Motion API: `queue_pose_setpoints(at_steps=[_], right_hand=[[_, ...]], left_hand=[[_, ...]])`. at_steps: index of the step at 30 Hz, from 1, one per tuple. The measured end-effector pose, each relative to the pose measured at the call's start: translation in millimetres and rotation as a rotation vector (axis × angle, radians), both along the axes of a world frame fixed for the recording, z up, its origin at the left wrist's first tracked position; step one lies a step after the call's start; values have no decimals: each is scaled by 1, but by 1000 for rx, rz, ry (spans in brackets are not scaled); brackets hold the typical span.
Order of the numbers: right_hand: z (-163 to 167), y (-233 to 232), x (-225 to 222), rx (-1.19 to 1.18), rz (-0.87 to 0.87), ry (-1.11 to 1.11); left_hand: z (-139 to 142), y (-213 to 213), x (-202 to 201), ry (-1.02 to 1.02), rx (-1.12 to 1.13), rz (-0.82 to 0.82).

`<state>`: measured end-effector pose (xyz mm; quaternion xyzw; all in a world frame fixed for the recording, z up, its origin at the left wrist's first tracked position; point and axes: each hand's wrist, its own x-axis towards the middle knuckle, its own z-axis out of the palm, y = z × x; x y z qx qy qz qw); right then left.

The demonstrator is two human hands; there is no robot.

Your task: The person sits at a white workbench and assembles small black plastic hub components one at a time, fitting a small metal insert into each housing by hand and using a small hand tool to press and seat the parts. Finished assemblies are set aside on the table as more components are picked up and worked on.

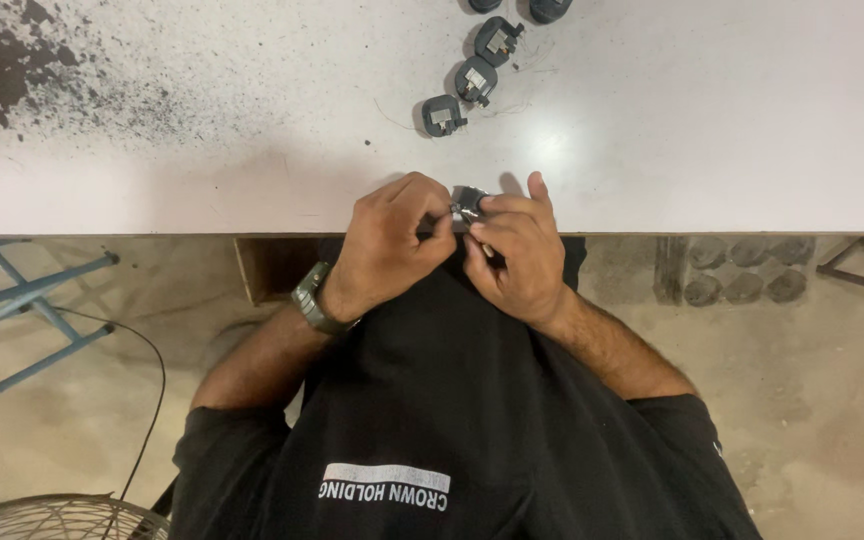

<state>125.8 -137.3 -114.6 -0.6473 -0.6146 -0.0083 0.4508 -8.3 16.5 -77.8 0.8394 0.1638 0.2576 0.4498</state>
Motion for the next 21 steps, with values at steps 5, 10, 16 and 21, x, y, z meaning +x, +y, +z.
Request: queue_pose_setpoints(at_steps=[5,10,16,21], right_hand=[[1,-1,-1,-32,-10,-26],[2,-1,3,-42,-23,-109],[8,-9,38,-34,-268,-31],[21,-13,31,-118,-230,-80]], left_hand=[[-7,-3,-2,10,-52,-15],[4,3,1,18,62,-74],[28,57,22,154,845,-61],[22,73,30,147,851,-194]])
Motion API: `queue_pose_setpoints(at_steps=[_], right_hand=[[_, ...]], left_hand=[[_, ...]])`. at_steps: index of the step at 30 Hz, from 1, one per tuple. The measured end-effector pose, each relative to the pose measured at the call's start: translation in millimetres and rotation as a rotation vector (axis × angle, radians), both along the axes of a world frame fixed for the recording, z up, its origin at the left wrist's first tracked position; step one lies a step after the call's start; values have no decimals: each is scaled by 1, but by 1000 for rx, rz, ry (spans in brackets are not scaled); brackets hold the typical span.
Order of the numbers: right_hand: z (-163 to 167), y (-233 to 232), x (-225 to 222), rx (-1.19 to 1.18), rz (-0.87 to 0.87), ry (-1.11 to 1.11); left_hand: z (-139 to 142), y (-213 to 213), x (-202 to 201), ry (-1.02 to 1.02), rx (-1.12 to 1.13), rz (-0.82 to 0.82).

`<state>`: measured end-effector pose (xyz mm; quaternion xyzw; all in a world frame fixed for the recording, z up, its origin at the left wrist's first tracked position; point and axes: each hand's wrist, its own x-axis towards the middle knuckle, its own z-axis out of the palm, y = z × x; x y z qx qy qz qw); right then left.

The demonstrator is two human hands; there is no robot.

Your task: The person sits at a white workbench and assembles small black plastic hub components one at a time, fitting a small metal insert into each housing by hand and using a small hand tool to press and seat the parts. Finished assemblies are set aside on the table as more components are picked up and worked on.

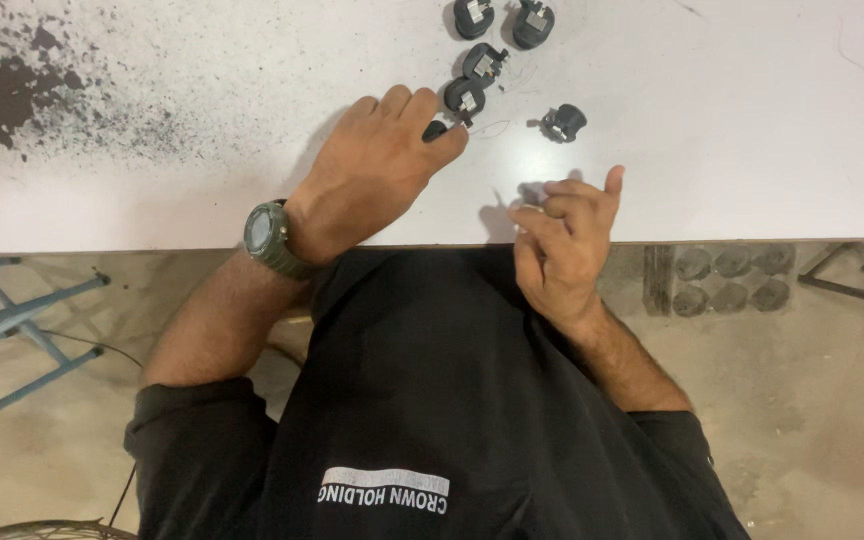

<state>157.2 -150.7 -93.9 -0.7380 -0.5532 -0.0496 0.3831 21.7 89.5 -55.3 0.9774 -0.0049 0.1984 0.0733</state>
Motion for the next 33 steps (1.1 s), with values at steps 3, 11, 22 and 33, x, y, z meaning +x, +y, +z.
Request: queue_pose_setpoints(at_steps=[3,11,22,33], right_hand=[[7,6,-12,-119,31,-20],[8,29,-17,-211,29,-65],[3,21,-18,-186,-1,-47],[-18,15,-16,64,188,146]], left_hand=[[-6,-12,-3,88,-330,78],[-4,-55,-27,26,-622,251],[-15,-50,-37,-117,-125,21],[-42,-74,-42,-250,-156,193]])
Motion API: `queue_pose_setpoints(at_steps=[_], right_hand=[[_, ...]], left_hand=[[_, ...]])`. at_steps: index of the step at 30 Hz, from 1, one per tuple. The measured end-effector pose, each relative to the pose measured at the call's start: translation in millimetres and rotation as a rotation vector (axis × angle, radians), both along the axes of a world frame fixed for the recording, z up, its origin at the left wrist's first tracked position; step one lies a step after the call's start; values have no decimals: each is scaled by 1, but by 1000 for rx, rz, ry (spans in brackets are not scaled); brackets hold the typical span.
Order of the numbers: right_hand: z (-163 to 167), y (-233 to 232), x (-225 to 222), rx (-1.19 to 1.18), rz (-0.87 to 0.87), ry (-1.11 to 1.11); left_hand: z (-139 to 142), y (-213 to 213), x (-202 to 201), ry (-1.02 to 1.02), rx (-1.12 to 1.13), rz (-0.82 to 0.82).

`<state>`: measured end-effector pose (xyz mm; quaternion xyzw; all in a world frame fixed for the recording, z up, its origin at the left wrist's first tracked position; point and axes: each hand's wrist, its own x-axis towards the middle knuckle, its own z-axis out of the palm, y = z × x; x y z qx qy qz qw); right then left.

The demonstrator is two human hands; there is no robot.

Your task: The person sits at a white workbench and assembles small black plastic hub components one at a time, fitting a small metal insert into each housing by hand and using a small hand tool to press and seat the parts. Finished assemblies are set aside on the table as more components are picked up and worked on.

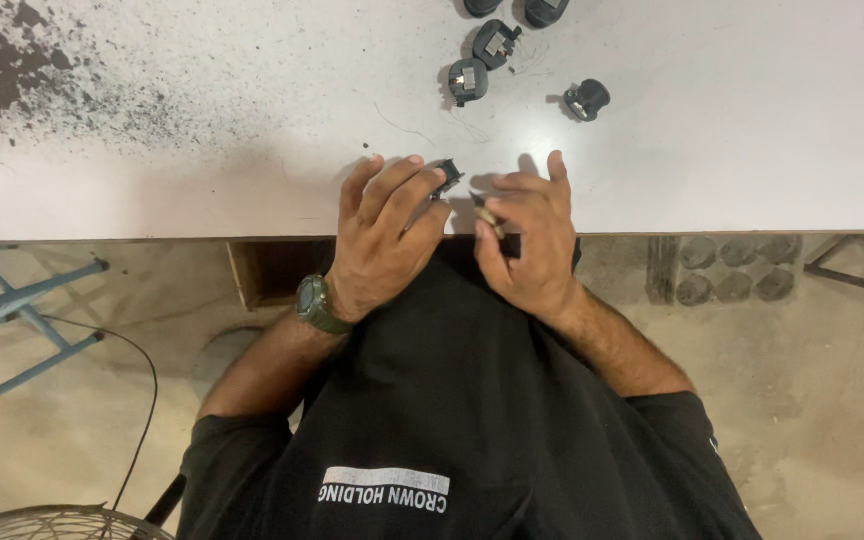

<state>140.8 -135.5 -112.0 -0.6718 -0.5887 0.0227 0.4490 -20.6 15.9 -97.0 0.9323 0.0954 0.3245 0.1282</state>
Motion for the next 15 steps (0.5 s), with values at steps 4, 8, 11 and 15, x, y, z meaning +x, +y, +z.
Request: queue_pose_setpoints(at_steps=[4,8,11,15], right_hand=[[16,10,14,-54,2,5],[35,22,26,-211,30,-257],[38,31,28,-221,101,-262],[30,33,20,-203,8,-302]], left_hand=[[-2,0,0,-5,-23,-4],[-1,0,-1,-21,-23,-5],[0,0,-1,-14,-36,-8],[-1,-1,-2,-46,-72,8]])
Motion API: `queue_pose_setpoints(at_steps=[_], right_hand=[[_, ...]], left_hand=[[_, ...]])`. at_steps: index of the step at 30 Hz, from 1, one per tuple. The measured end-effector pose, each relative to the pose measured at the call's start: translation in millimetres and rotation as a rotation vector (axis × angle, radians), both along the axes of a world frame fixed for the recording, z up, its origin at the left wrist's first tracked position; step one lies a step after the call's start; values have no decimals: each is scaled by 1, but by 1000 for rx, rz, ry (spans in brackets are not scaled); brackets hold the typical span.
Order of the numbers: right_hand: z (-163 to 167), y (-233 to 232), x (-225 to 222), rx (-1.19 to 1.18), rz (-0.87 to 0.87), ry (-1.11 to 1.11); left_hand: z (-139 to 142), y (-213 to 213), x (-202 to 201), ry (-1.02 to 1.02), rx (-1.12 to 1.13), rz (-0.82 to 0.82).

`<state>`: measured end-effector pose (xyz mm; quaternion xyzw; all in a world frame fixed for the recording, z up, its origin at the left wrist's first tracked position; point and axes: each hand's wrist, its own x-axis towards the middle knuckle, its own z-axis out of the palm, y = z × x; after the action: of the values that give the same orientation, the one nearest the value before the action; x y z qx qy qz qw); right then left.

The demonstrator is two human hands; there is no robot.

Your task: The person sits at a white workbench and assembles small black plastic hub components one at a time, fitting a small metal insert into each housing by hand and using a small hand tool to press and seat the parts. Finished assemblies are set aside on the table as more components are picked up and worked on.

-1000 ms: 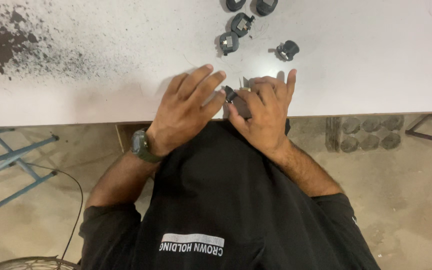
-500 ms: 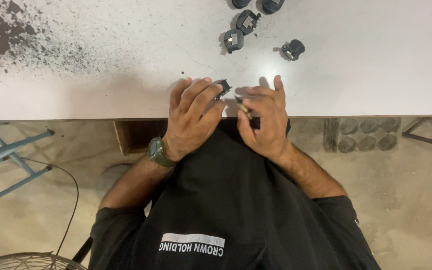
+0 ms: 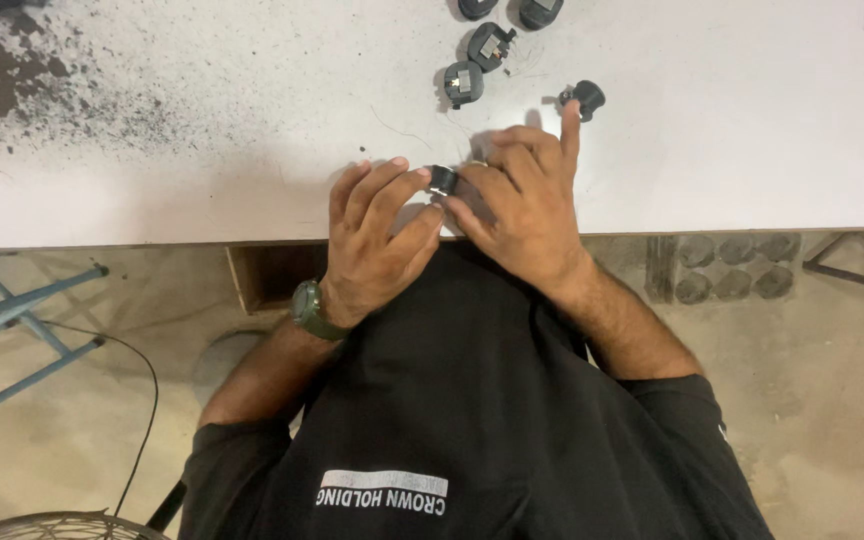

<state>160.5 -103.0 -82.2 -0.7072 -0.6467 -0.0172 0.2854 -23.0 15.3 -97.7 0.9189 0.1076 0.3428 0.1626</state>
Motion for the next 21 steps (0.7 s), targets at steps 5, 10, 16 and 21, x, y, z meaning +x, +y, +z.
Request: queue_pose_setpoints(at_steps=[5,10,16,21], right_hand=[[-9,-18,-13,38,-86,37],[-13,-32,-19,146,2,82],[-19,-20,-26,148,61,244],[-17,-13,-29,127,57,186]], left_hand=[[1,0,-6,79,-22,81],[2,1,-8,61,-71,85],[3,-1,-2,73,-60,143],[2,-1,-5,51,-143,117]])
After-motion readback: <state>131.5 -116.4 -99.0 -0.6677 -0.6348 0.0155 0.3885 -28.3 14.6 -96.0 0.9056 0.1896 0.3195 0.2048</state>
